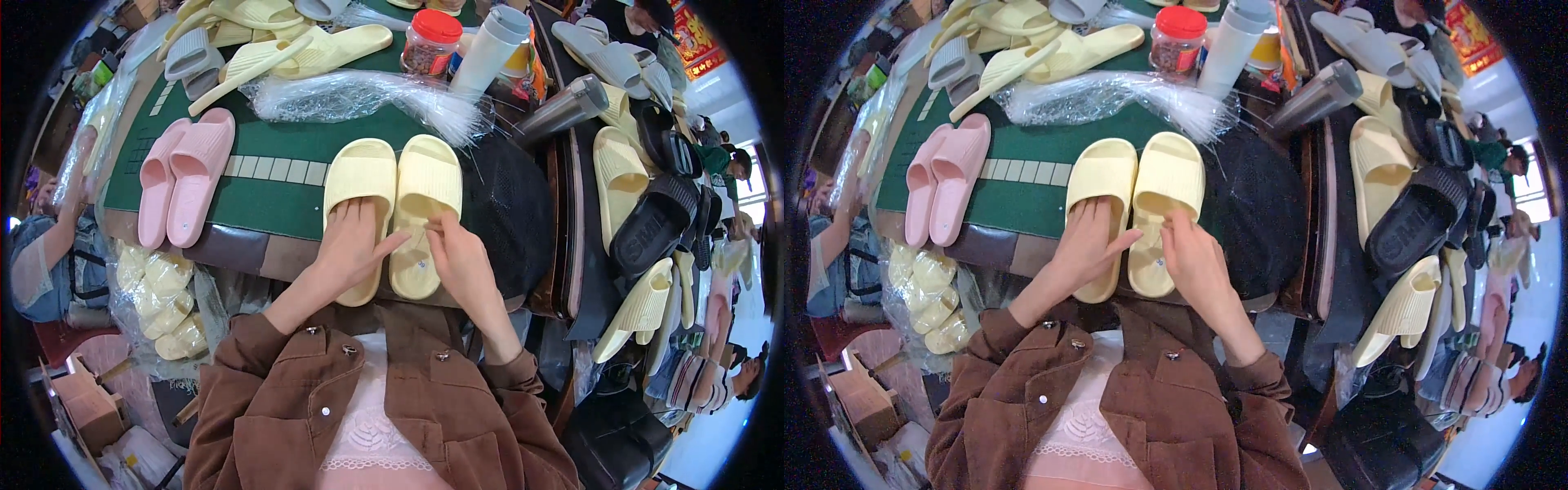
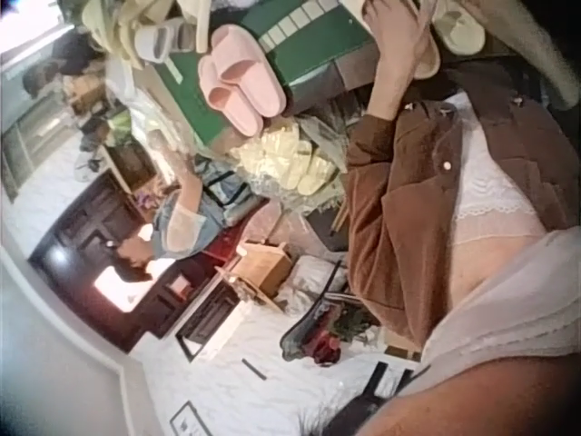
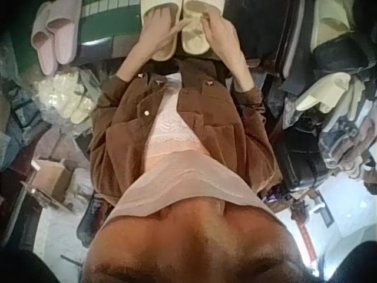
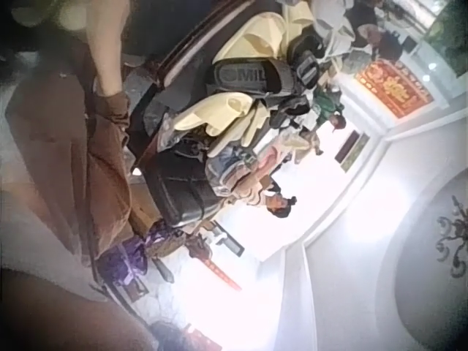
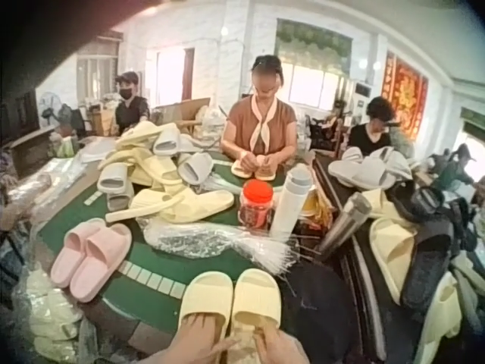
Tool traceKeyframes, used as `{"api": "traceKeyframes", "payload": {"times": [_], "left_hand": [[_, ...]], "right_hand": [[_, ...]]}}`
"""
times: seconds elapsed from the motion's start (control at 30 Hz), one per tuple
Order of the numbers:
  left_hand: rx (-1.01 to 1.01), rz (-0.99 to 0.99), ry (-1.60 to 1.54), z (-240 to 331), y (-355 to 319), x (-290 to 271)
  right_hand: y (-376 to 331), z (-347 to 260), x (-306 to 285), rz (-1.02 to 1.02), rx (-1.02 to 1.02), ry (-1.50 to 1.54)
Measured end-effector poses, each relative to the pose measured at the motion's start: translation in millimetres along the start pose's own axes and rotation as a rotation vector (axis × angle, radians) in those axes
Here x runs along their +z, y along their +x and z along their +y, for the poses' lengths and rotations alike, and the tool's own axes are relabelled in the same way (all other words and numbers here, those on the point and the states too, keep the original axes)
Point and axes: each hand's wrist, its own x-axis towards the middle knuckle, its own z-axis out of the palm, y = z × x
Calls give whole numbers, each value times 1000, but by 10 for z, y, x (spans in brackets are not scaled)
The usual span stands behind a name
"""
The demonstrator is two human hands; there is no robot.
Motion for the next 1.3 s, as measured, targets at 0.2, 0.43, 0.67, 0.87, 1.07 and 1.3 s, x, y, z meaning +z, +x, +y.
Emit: {"api": "traceKeyframes", "payload": {"times": [0.2, 0.43, 0.67, 0.87, 1.07, 1.3], "left_hand": [[-124, -190, -130, -6, 261, -100], [-170, -231, -342, -95, 287, -55], [-119, -256, -342, -66, 287, -118], [-54, -158, -211, -23, 242, -76], [-130, -272, -139, 63, 263, -47], [-31, -80, -27, 25, 223, 82]], "right_hand": [[104, 45, 107, -47, -117, -66], [282, 224, 194, -213, -55, 131], [266, 158, 274, -175, -21, 36], [244, 175, 290, -57, -199, -105], [263, 166, 250, -65, -203, -89], [283, 127, 195, -116, -146, -53]]}}
